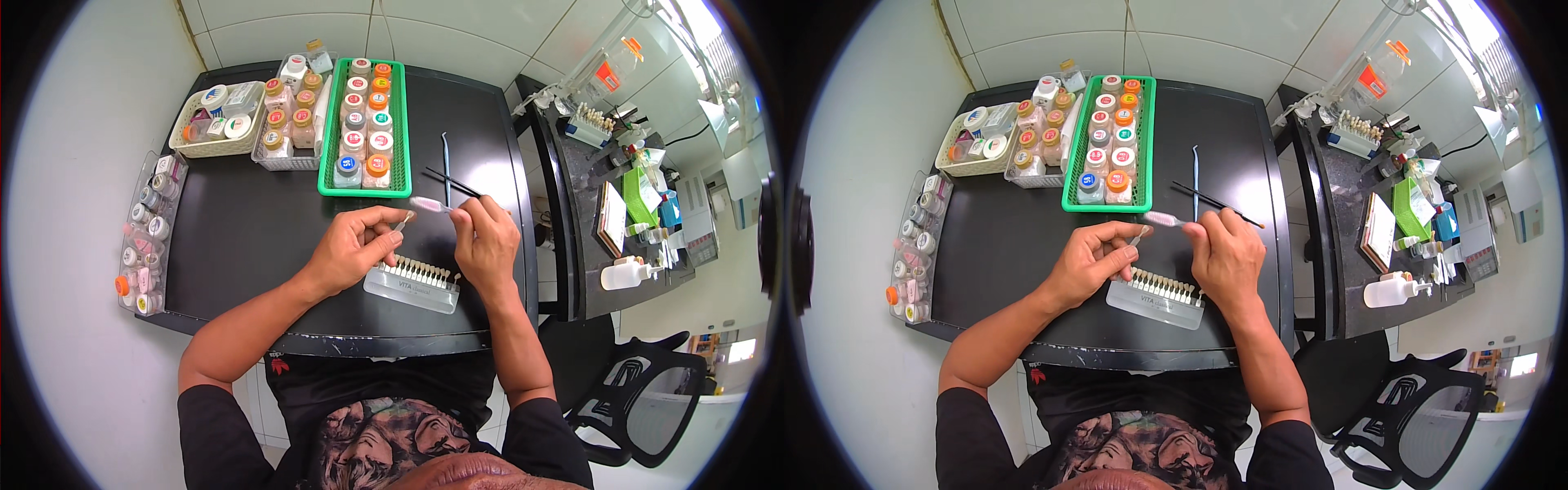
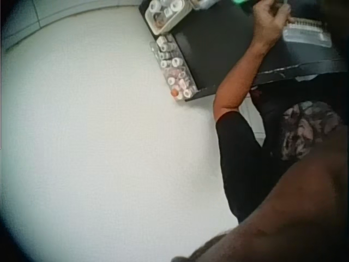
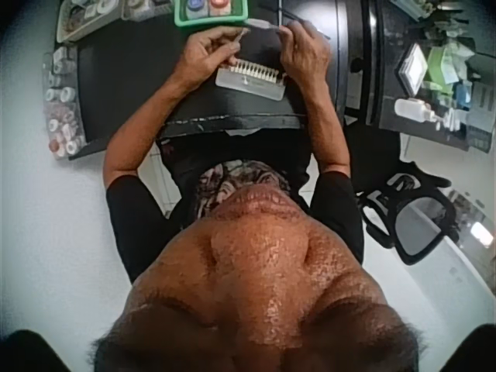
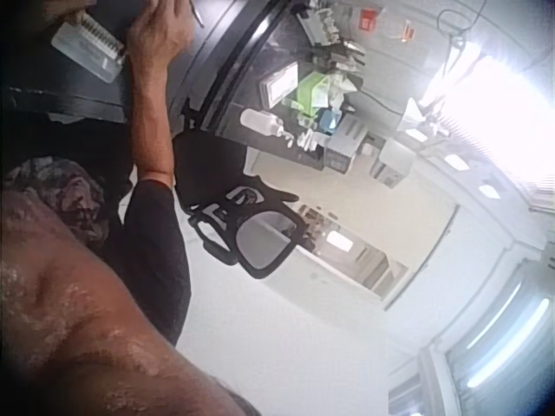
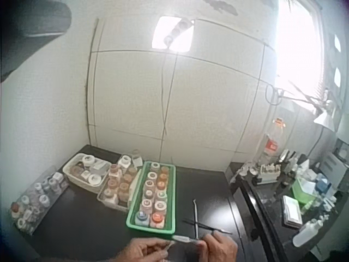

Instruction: The person cleans a dental bridge with a small brush and then applies different colors from various containers to the bridge using another fine brush, periodically comparing the bridge to a shade guide.

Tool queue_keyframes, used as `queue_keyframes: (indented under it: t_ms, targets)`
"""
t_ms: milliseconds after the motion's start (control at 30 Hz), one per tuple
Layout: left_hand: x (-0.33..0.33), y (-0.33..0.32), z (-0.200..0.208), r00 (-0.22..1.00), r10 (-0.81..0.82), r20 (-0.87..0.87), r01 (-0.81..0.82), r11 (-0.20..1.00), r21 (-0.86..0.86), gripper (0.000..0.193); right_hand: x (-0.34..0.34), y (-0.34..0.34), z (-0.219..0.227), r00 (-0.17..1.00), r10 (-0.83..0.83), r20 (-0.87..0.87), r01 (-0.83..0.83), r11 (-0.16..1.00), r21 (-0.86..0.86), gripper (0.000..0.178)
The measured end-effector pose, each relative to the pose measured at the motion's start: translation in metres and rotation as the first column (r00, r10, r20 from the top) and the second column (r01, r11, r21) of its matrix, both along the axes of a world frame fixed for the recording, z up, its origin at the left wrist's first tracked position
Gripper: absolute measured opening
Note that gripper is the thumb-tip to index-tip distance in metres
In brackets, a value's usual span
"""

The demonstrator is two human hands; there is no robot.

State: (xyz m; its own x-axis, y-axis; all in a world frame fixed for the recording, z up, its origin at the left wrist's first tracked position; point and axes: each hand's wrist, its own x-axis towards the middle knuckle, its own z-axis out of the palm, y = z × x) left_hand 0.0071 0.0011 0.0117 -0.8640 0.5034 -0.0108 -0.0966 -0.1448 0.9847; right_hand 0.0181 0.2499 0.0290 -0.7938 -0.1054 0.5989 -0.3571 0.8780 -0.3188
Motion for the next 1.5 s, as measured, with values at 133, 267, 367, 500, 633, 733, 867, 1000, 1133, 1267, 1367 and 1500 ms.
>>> queue_keyframes:
  t_ms: [133,267,367,500,633,733,867,1000,1133,1267,1367,1500]
  targets:
    - [0.002,0.0,0.005,1.0,-0.008,0.006,0.008,0.999,0.052,0.039,0.003,-0.008,-0.002,0.993,0.119,0.025,-0.119,0.993,0.025,0.033]
    - [0.001,-0.002,0.003,1.0,-0.006,0.011,0.005,1.0,0.028,0.041,0.004,-0.005,-0.001,0.991,0.129,-0.037,-0.13,0.991,-0.029,0.034]
    - [0.0,-0.001,0.0,1.0,-0.01,0.02,0.009,0.999,0.048,0.041,0.004,-0.009,0.001,0.997,0.079,0.014,-0.079,0.997,0.014,0.035]
    - [-0.001,0.0,-0.001,1.0,-0.015,0.003,0.015,0.998,0.058,0.042,0.007,-0.006,0.002,0.987,0.153,-0.047,-0.152,0.988,0.014,0.035]
    - [-0.002,-0.001,-0.002,1.0,-0.008,-0.008,0.008,0.999,0.047,0.041,0.0,-0.008,-0.002,0.999,-0.039,0.025,0.039,0.999,-0.02,0.035]
    - [-0.002,-0.001,-0.002,1.0,0.006,0.0,-0.006,1.0,0.005,0.039,0.004,-0.005,-0.001,0.995,0.098,-0.003,-0.098,0.995,-0.013,0.033]
    - [-0.002,-0.001,0.002,0.999,0.004,-0.054,-0.004,1.0,-0.01,0.035,-0.003,0.0,-0.007,0.998,0.069,0.008,-0.068,0.995,-0.069,0.033]
    - [0.001,-0.003,0.001,0.995,-0.027,-0.092,0.02,0.997,-0.068,0.032,0.004,-0.001,0.006,0.984,0.17,0.05,-0.153,0.957,-0.246,0.023]
    - [0.004,0.002,0.0,0.965,-0.055,-0.257,0.022,0.991,-0.129,0.026,0.007,-0.01,0.009,0.928,0.372,0.015,-0.352,0.89,-0.292,0.029]
    - [0.005,0.002,0.001,0.937,-0.062,-0.344,0.003,0.986,-0.168,0.024,0.004,-0.01,-0.001,0.89,0.457,0.01,-0.431,0.846,-0.315,0.033]
    - [0.005,0.003,0.006,0.929,-0.068,-0.364,0.002,0.984,-0.178,0.021,0.002,-0.006,-0.005,0.869,0.495,-0.024,-0.476,0.82,-0.319,0.029]
    - [0.002,0.001,0.0,0.994,-0.106,-0.028,0.107,0.994,0.028,0.021,0.003,-0.006,-0.005,0.87,0.493,-0.032,-0.479,0.825,-0.301,0.024]
